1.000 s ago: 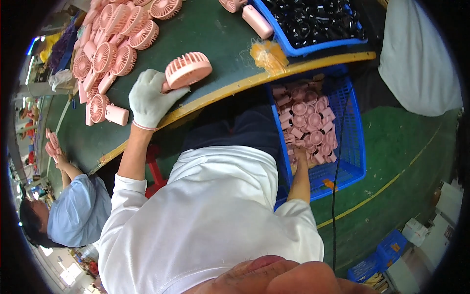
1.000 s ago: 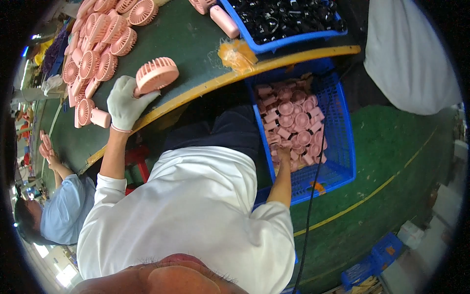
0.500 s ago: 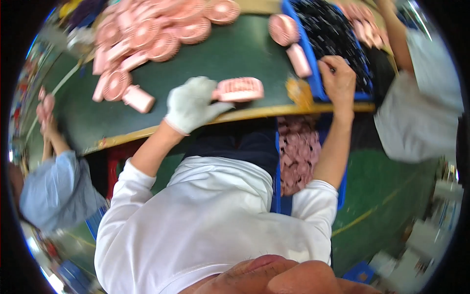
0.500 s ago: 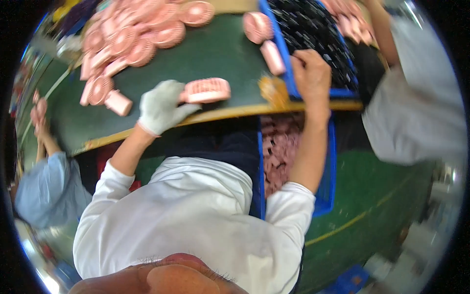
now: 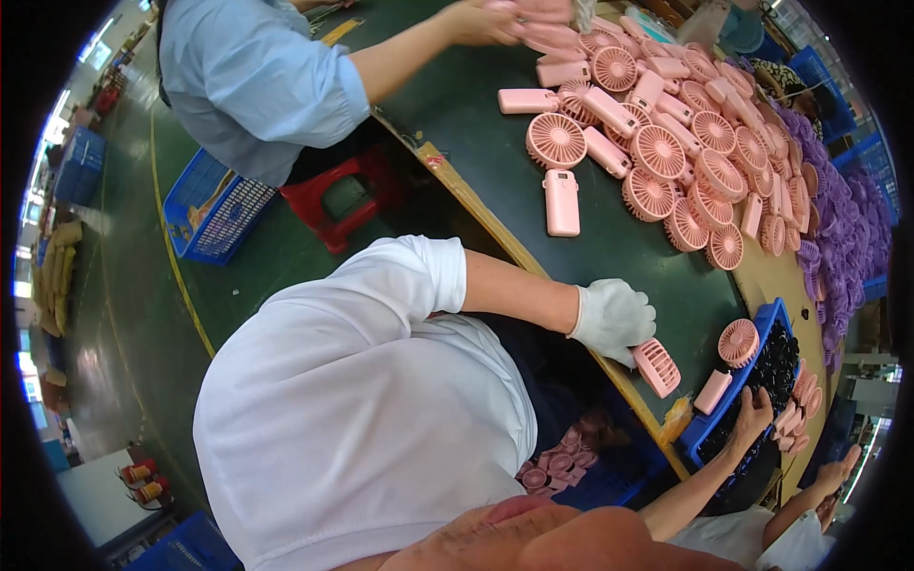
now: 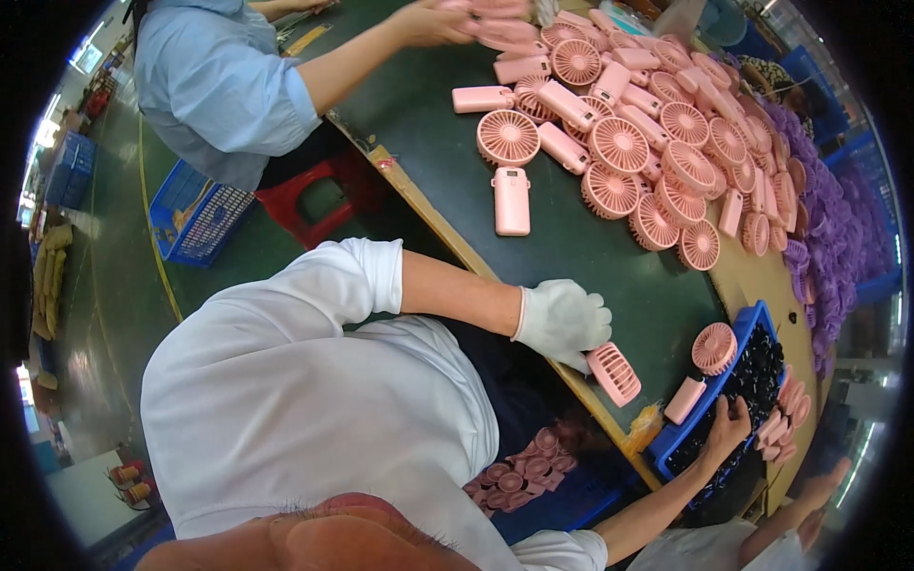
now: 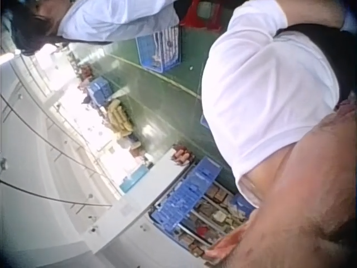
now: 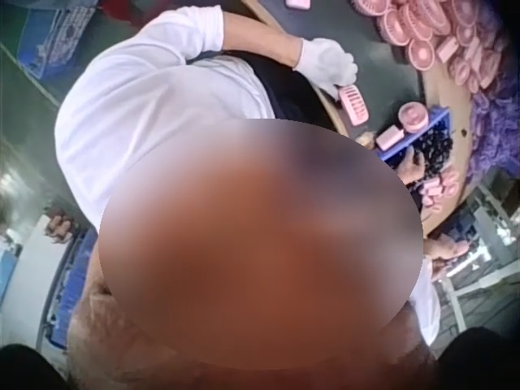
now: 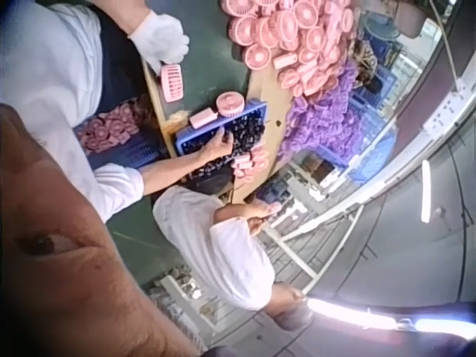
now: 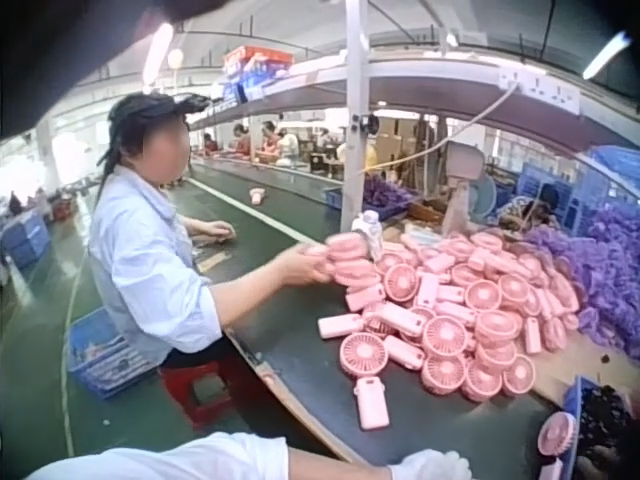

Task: The person assembles mini fans by hand, snapping together various plastic components, including fan housings and fan blades, at a factory workstation.

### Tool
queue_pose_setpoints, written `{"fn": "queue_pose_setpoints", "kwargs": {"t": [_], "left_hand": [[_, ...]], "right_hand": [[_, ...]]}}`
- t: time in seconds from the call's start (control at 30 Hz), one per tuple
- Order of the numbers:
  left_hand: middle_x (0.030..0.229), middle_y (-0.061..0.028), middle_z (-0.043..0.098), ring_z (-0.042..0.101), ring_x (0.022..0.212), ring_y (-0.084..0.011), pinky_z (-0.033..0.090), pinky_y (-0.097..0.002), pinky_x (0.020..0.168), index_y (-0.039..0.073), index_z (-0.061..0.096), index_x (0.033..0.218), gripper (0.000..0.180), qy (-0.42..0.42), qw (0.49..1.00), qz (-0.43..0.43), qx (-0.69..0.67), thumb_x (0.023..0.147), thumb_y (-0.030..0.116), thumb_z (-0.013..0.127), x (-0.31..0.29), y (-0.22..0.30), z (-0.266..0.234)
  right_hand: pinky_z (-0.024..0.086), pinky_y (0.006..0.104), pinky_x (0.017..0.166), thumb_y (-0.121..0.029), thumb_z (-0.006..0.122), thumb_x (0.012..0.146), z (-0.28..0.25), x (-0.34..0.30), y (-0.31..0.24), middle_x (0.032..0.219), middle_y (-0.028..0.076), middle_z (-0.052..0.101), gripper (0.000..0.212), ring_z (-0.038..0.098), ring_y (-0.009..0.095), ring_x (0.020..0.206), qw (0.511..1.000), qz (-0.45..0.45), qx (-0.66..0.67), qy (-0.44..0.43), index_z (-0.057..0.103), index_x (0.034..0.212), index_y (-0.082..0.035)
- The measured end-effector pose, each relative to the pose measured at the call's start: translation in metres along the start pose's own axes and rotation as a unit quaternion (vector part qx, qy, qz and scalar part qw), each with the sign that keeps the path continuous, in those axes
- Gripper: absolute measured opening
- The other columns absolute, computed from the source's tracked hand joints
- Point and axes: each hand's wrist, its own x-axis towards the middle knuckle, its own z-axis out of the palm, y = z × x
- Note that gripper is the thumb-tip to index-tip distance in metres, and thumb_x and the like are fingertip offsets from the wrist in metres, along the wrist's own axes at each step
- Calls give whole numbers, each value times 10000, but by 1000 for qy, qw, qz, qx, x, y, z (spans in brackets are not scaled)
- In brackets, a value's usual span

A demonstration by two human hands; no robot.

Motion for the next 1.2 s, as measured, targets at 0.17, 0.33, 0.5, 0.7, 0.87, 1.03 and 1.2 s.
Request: {"fn": "queue_pose_setpoints", "kwargs": {"t": [0.17, 0.33, 0.5, 0.7, 0.87, 1.03, 1.2], "left_hand": [[796, -79, 646, 638, 740, -258, 510, -390, 585, 91, 654, 781, 425, 14, 1000, 18, -13, 758, 514, 611, 8, -2, 2], [641, -161, 621, 635, 614, -311, 473, -421, 511, 100, 647, 591, 548, -52, 987, -104, -110, 771, 600, 513, 12, 0, -33], [791, -57, 641, 601, 700, -107, 496, -250, 652, -33, 639, 899, 311, 65, 730, -238, -637, 880, 276, 615, 12, -19, -5], [887, -78, 623, 604, 778, -139, 512, -279, 688, 12, 595, 1005, 454, 38, 629, -227, -743, 900, 449, 526, -2, 8, -5], [815, -5, 602, 558, 662, -101, 481, -250, 601, 95, 580, 1025, 514, 52, 635, -208, -742, 930, 569, 405, -5, 1, 15], [567, -9, 489, 461, 541, -76, 388, -264, 475, 12, 540, 684, 446, 32, 735, -284, -615, 889, 407, 517, -2, 13, -6], [503, -10, 499, 459, 470, -84, 370, -257, 441, 14, 546, 627, 446, 55, 780, -249, -571, 868, 388, 521, -6, 10, 0]], "right_hand": [[425, 231, 725, -116, 681, 838, 2, -30, -27, 942, 44, 577, 448, 504, 114, 806, 992, 8, 92, 91, 539, 1197, 111], [488, 281, 723, -104, 505, 914, 18, -82, -94, 982, 87, 641, 340, 589, 159, 805, 989, 20, 134, 61, 557, 1215, 47], [435, 224, 585, 48, 510, 849, 83, -130, -167, 781, 39, 579, 134, 559, 108, 682, 976, -88, 197, 0, 612, 927, 11], [479, 348, 623, 65, 646, 698, 125, -128, -204, 851, 100, 603, 172, 578, 263, 717, 921, -333, 34, 198, 622, 852, -8], [405, 353, 585, -141, 696, 692, 146, -134, -216, 960, 68, 562, 218, 510, 222, 694, 860, -426, -168, 227, 613, 867, -42], [435, 360, 650, -33, 702, 696, 163, -156, -198, 1056, 121, 565, 232, 539, 247, 785, 876, -440, -68, 185, 628, 910, 18], [482, 322, 701, 32, 691, 723, 158, -177, -186, 1033, 170, 562, 174, 566, 248, 814, 940, -248, 174, 158, 603, 872, 50]]}}
